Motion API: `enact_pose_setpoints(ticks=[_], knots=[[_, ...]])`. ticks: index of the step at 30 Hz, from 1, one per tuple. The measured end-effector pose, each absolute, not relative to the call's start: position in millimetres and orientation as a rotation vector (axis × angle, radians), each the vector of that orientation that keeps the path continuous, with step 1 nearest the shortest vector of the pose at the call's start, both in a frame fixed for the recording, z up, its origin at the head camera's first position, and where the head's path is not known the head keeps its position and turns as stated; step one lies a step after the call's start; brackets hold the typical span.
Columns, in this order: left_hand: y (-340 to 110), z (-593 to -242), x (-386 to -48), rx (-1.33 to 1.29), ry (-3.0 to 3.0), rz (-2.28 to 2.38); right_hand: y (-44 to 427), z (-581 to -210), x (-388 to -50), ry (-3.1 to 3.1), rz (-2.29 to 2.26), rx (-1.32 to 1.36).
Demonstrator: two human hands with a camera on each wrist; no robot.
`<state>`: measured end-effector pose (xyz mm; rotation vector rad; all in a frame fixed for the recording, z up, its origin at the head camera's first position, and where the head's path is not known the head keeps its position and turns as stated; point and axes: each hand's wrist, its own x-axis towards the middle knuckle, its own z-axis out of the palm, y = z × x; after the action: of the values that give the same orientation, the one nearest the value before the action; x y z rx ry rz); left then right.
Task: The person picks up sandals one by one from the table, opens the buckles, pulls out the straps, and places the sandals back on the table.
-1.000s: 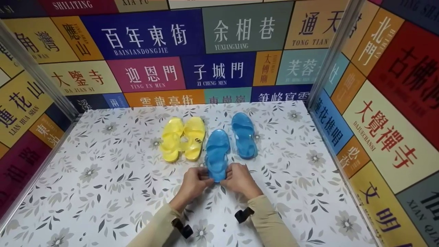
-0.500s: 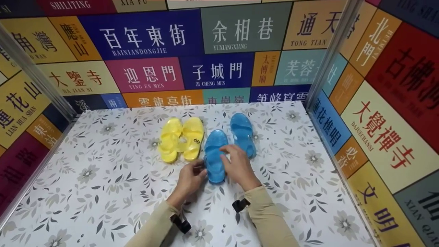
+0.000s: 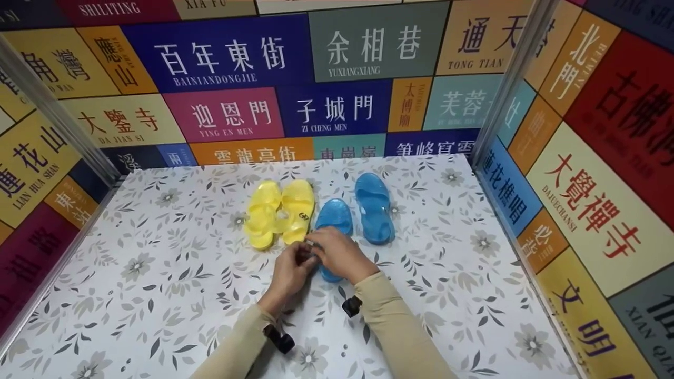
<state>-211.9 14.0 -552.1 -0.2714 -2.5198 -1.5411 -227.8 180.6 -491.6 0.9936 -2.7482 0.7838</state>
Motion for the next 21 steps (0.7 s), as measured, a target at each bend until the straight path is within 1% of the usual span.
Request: enact_pose_setpoints(ticks=[7,12,21], knots=[[14.2,-553.5,-214.8,-0.257,-2.482,-1.509,185.7,-503.2,-229.3,-2.712,0.840,0.911],[13.6,-553.8,-215.0,-0.246,-2.470,-1.541,187.2,-514.6,-228.1,-2.734,0.958,0.787],[13.7,-548.5,-218.1,-0.228,-2.498,-1.680,193.7,-514.4,-232.9,-2.871,1.180,0.576]])
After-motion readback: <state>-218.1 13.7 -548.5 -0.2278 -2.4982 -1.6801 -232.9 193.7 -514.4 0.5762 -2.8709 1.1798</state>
